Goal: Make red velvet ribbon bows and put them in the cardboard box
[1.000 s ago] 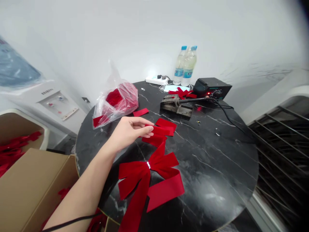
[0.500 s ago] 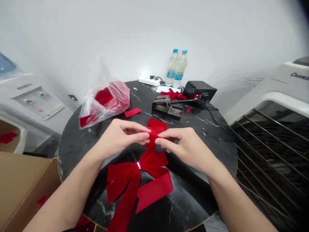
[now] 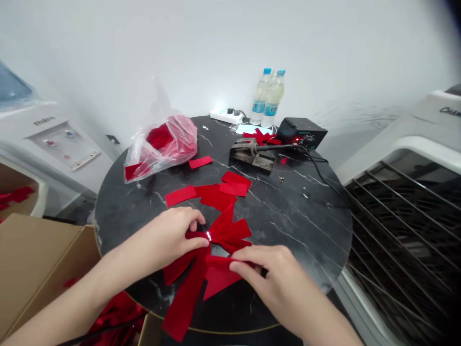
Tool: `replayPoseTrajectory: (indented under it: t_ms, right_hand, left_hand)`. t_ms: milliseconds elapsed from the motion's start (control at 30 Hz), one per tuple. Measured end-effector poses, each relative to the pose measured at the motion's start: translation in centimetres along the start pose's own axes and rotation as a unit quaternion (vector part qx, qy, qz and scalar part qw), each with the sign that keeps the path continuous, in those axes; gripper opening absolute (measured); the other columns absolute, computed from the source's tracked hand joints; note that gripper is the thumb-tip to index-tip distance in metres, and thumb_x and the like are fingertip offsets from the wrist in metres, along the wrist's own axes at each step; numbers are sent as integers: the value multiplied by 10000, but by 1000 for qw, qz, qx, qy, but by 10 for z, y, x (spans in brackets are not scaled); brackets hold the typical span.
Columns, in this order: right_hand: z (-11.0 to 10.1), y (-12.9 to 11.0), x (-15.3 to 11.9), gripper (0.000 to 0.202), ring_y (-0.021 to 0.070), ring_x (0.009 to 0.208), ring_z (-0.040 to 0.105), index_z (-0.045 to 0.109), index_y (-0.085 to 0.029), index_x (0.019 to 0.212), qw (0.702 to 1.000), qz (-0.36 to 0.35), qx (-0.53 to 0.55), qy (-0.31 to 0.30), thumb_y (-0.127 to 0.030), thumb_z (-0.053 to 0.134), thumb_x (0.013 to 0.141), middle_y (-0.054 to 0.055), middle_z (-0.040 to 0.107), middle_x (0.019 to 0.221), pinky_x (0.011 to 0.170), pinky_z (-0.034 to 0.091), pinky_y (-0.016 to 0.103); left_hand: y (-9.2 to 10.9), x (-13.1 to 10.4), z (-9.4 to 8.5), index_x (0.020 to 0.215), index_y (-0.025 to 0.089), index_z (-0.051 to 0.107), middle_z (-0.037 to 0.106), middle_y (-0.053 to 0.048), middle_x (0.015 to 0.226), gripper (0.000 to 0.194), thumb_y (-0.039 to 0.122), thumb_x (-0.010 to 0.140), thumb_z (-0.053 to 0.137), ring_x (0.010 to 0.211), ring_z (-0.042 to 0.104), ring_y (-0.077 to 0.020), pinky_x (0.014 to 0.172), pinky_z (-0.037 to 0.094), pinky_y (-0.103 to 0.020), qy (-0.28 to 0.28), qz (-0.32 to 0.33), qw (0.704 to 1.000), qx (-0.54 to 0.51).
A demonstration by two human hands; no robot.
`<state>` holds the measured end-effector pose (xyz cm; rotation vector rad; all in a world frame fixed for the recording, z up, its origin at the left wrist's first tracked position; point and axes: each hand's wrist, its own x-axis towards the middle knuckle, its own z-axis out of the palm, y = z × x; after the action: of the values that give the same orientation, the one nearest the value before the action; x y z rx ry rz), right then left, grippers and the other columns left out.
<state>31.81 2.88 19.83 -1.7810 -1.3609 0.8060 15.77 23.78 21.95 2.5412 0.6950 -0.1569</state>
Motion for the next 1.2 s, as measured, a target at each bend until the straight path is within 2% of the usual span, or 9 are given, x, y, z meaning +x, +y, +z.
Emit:
replayPoseTrajectory:
  t_ms: [200,333,500,600,767,867,933,1000,1200]
  right_hand:
    - [13,30,-4,208,273,1184,643,786,-301,1030,983,-96,-119,104,-285,579,1029,5,727,1280,1038,501,452]
    - [-22,35,0,203,307,1288,567,798,-288,975,964,-85,-146,205,-359,611,1010,64,606,1425,1076,471,501]
    - [-36,24,-1,172,245,1281,611,805,-339,934,995,-43,46,74,-449,682,981,4,723,1250,1091,470,363]
    - [-39,19,1,151,206,1110,680,803,-330,954,993,-57,25,103,-397,673,992,-8,741,1150,1009,499,308]
    - [-82,13,4,173,200,1035,703,801,-294,973,983,-125,-120,61,-348,639,1002,10,737,1173,943,532,297]
    - [-94,5,-7,144,241,961,730,809,-283,915,959,-135,-179,174,-348,684,946,40,762,1112,885,570,341]
    - [-78,-1,-16,97,198,686,714,803,-304,906,965,-102,-77,230,-366,730,921,19,766,843,647,584,279]
    - [-49,-7,-19,134,148,424,585,794,-310,883,976,-47,118,178,-424,738,924,-14,709,646,395,467,227]
    - [18,-6,8,226,108,487,576,781,-234,849,953,22,275,126,-444,741,921,11,737,707,472,472,181]
  left_hand:
    - [12,4,6,929,212,578,664,3,904,198,399,951,642,838,629,-155,780,463,-275,-38,50,981,-183]
    - [18,5,0,934,209,516,700,15,851,245,340,922,723,780,665,-116,697,477,-205,-96,18,897,-432]
    - [29,0,5,972,218,500,747,-18,940,280,224,894,770,897,762,-184,795,605,-289,-83,4,776,-625]
    - [34,-5,7,996,226,507,748,-11,903,273,204,901,762,892,785,-215,816,632,-340,-83,-1,745,-662]
    - [40,-12,8,1000,206,524,769,-62,932,251,214,907,756,757,769,-177,714,627,-280,-111,-20,738,-665]
    - [44,-10,14,964,186,522,788,-87,947,261,186,890,772,789,778,-179,748,636,-285,-58,-32,739,-670]
    - [45,-8,20,954,184,518,798,-84,936,267,192,888,776,803,782,-177,767,641,-291,-8,-30,743,-669]
    - [46,-6,26,962,189,523,796,-55,903,279,210,882,789,781,777,-165,730,634,-263,18,-11,757,-654]
    - [44,-7,34,1036,209,563,728,41,790,261,244,895,779,675,708,-90,602,538,-144,1,43,807,-589]
